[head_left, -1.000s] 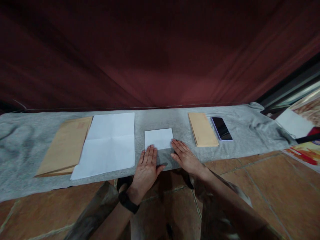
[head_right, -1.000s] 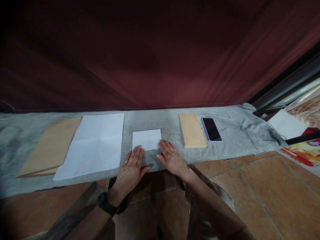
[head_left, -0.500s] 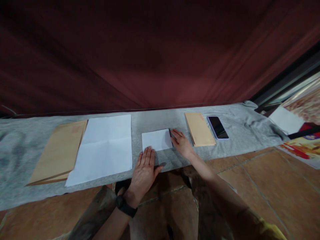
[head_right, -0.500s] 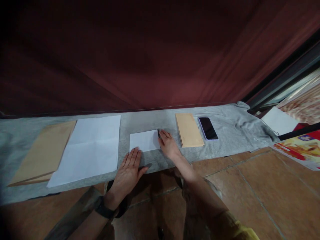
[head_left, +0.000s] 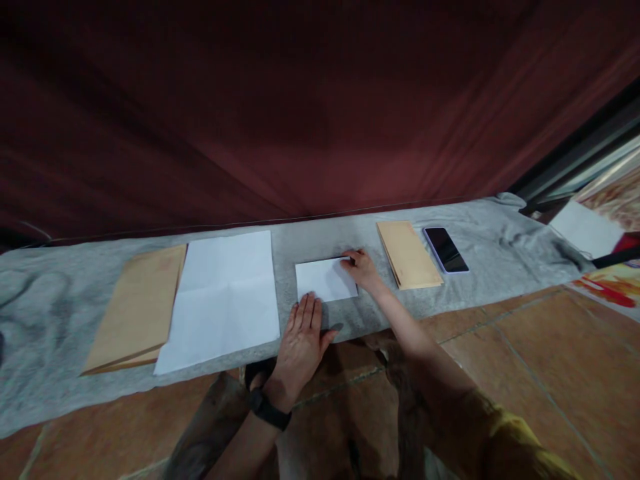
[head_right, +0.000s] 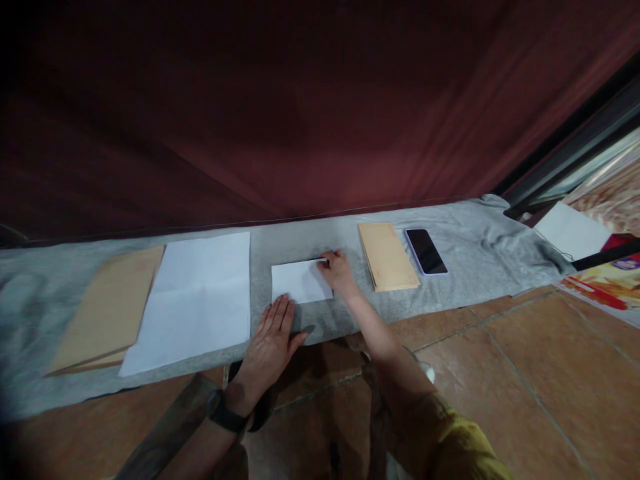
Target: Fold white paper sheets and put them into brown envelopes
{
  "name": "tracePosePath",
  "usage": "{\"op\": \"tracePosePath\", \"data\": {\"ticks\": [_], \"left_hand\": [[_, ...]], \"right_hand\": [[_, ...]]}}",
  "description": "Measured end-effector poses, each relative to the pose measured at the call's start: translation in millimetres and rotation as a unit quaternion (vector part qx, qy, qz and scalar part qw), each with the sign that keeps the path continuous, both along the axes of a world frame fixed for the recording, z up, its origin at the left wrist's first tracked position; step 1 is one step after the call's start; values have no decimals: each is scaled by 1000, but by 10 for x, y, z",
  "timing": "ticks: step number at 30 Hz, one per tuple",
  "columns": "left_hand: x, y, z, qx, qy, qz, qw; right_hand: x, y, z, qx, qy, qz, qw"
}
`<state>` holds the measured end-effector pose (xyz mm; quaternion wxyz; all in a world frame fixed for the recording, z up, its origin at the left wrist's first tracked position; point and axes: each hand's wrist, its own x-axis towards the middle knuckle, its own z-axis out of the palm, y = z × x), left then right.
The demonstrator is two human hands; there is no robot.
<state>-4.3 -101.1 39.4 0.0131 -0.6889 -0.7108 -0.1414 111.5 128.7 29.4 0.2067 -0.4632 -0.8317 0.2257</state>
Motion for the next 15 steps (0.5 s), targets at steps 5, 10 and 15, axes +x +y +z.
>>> {"op": "tracePosePath", "data": {"ticks": [5, 10, 15], "left_hand": [[-54, -23, 65, -11, 3, -9, 1000], [-115, -23, 88, -11, -7, -5, 1000], [-175, 30, 160, 15, -31, 18, 999]], "right_hand": [[113, 37, 142, -114, 17, -6, 993], [389, -5, 331, -294, 119, 10, 948], [492, -114, 459, -431, 246, -3, 868]]}}
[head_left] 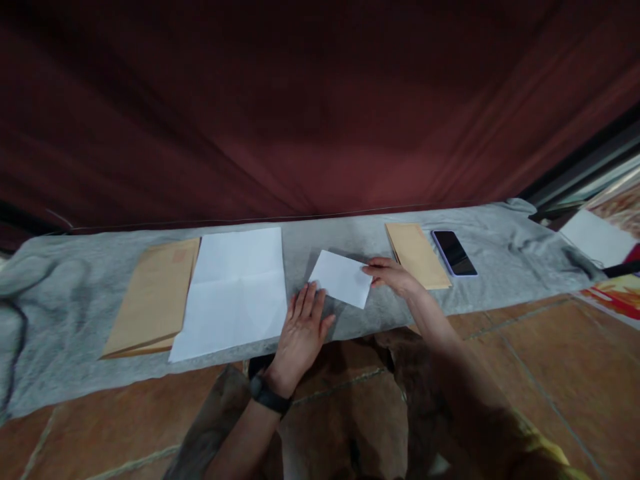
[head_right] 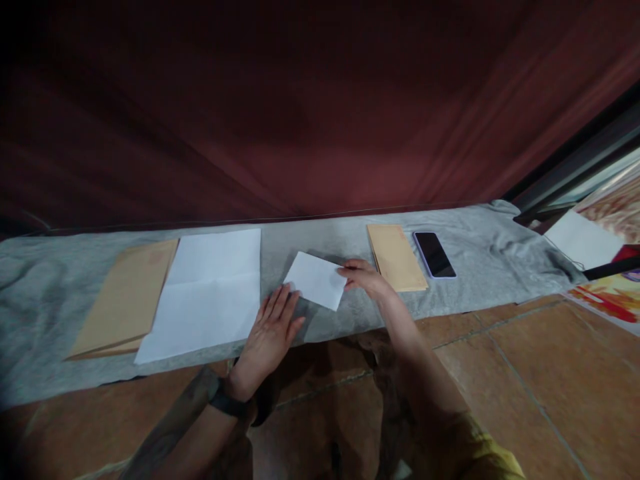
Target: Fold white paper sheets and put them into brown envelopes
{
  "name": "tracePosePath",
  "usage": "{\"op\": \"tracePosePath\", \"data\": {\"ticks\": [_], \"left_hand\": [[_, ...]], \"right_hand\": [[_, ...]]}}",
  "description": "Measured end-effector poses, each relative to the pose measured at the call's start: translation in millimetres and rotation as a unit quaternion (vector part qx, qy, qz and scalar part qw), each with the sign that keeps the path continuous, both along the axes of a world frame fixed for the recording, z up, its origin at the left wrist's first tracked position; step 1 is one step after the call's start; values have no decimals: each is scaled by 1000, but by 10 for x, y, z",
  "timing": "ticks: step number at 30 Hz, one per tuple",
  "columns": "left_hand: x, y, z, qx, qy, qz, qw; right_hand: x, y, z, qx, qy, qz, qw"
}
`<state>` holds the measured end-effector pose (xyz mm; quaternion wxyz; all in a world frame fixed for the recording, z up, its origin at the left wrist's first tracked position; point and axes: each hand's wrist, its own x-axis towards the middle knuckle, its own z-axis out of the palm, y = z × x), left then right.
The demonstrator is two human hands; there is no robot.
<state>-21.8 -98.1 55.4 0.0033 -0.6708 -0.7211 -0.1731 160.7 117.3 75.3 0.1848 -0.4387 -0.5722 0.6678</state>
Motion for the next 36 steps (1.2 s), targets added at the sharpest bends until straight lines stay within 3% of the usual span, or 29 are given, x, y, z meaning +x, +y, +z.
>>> {"op": "tracePosePath", "data": {"ticks": [4, 8, 13, 19, 21, 23, 26, 29, 33, 36], "left_hand": [[-79, 43, 115, 56, -50, 44, 996], [-90, 65, 142, 80, -80, 62, 992], [116, 51, -4, 46, -59, 17, 997], [356, 0, -162, -1, 11, -2, 1000], [376, -2, -182, -8, 28, -1, 1000], [386, 3, -192, -11, 42, 0, 999], [406, 14, -196, -10, 55, 8, 998], [428, 20, -187, -9, 62, 15, 998], [428, 17, -180, -17, 59, 5, 998], [416, 8, -195, -16, 56, -8, 998]], "right_hand": [[-69, -154, -1, -61, 84, -88, 991], [-132, -395, -59, -118, 109, -46, 986], [-151, -601, -138, -129, 97, -35, 986], [-159, -612, -201, -83, 9, -16, 996], [-158, -616, -194, -35, -65, 8, 997], [-143, -634, -167, 72, -155, 30, 985], [-99, -695, -112, 304, -257, 29, 917], [-79, -799, -90, 467, -247, 49, 847], [-146, -1009, -148, 521, -145, 164, 825], [-200, -1171, -217, 531, -133, 237, 803]]}}
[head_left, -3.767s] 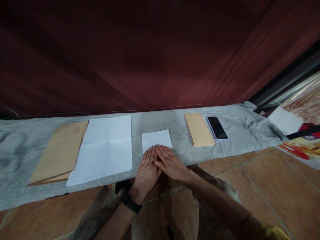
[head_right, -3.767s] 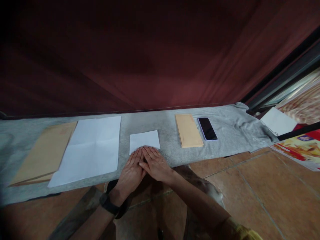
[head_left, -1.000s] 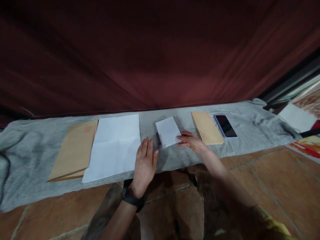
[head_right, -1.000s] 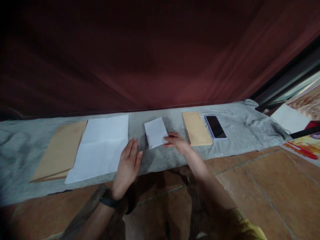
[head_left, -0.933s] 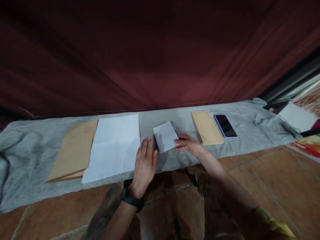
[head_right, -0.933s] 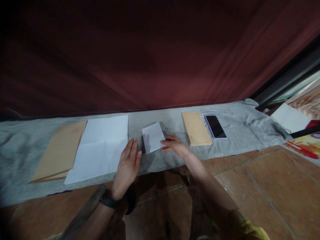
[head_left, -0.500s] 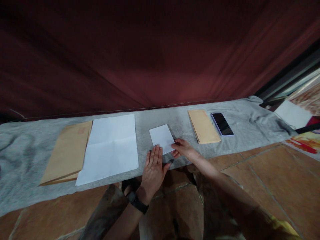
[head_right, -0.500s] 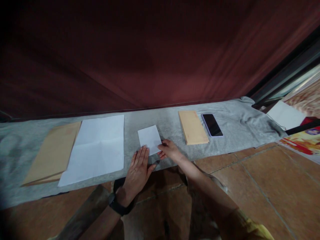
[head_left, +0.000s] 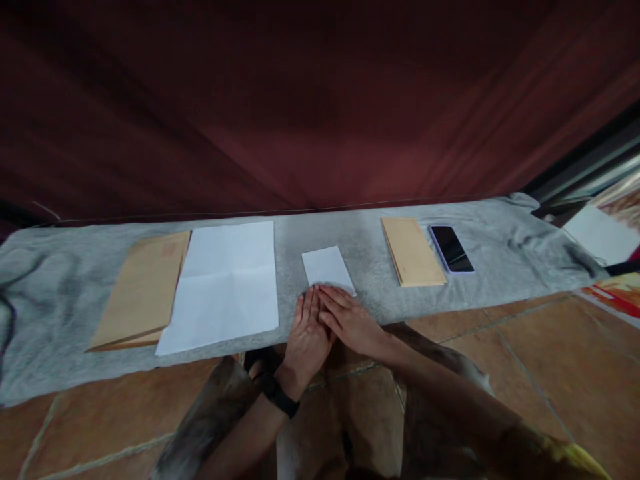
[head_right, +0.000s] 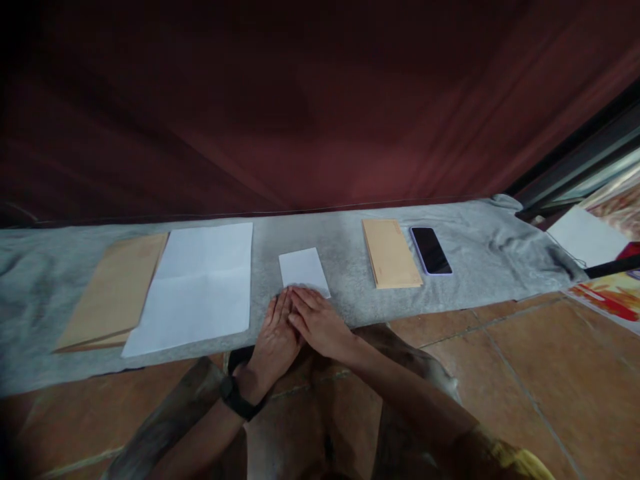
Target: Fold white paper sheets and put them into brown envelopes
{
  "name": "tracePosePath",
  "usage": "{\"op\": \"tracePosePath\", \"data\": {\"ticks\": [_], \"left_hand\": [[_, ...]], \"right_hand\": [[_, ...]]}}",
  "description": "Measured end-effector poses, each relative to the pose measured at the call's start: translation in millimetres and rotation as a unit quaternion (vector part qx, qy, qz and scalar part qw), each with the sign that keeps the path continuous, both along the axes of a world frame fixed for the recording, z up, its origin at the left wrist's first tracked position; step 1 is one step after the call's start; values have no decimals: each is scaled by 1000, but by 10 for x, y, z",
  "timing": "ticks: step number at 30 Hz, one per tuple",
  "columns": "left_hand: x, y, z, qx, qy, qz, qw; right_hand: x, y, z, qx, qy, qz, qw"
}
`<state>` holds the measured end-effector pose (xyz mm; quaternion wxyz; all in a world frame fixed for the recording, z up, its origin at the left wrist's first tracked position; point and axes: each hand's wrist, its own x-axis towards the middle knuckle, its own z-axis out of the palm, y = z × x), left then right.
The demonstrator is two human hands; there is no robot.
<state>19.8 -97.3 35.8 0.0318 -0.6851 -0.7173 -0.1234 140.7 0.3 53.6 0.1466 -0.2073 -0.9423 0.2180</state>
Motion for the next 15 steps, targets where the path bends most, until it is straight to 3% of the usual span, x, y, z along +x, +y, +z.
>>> {"op": "tracePosePath", "data": {"ticks": [5, 15], "left_hand": [[1, -20, -4, 4, 5, 0, 1000], [-39, -74, 27, -10, -2, 13, 1000]], "right_hand": [[39, -96, -97, 34, -53, -1, 998], [247, 7, -215, 105, -82, -24, 991]]}}
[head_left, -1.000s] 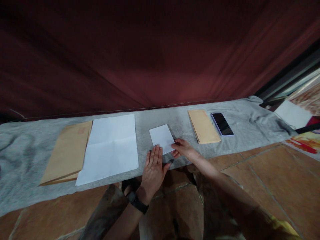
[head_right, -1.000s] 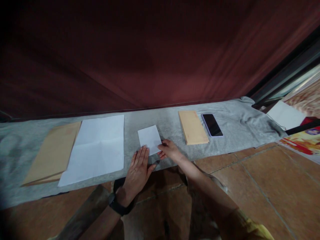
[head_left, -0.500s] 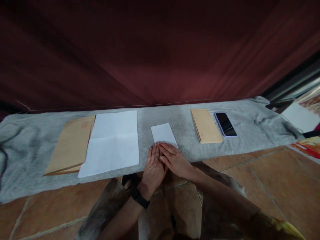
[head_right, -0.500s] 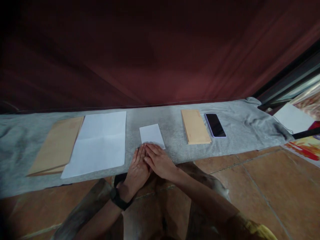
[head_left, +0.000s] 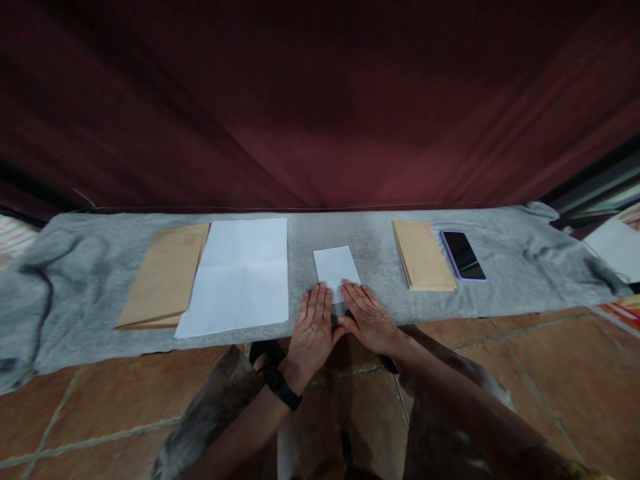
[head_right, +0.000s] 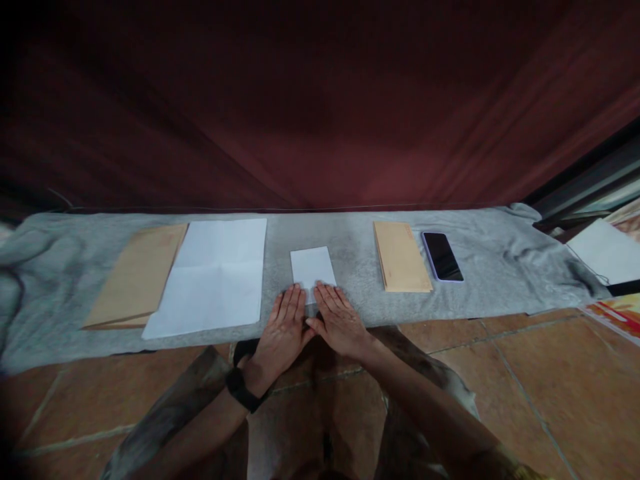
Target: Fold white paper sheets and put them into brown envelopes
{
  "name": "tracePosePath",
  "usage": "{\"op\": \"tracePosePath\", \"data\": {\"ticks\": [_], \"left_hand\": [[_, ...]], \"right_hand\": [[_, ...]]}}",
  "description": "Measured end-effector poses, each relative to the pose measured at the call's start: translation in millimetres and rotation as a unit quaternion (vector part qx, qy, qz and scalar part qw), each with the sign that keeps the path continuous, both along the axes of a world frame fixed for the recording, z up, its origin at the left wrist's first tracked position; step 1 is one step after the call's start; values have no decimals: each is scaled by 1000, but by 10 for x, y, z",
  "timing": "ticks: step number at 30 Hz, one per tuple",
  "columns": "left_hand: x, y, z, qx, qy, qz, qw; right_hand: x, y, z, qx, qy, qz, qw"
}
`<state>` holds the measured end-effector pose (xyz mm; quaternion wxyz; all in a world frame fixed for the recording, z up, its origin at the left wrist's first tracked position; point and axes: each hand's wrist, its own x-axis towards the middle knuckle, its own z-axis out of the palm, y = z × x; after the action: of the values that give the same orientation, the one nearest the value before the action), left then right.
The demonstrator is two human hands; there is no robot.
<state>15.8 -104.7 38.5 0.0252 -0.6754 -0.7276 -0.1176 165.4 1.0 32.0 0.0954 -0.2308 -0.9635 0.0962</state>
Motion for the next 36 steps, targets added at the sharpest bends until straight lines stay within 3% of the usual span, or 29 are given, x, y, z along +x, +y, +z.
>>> {"op": "tracePosePath", "data": {"ticks": [14, 25, 36], "left_hand": [[-123, 11, -16, 10, 4, 31, 999], [-286, 276, 18, 4, -5, 51, 999], [-270, 504, 45, 5, -5, 72, 997]], "right_hand": [[208, 121, 9, 6, -2, -13, 1000], [197, 118, 17, 5, 10, -18, 1000], [199, 127, 34, 0, 5, -21, 1000]]}}
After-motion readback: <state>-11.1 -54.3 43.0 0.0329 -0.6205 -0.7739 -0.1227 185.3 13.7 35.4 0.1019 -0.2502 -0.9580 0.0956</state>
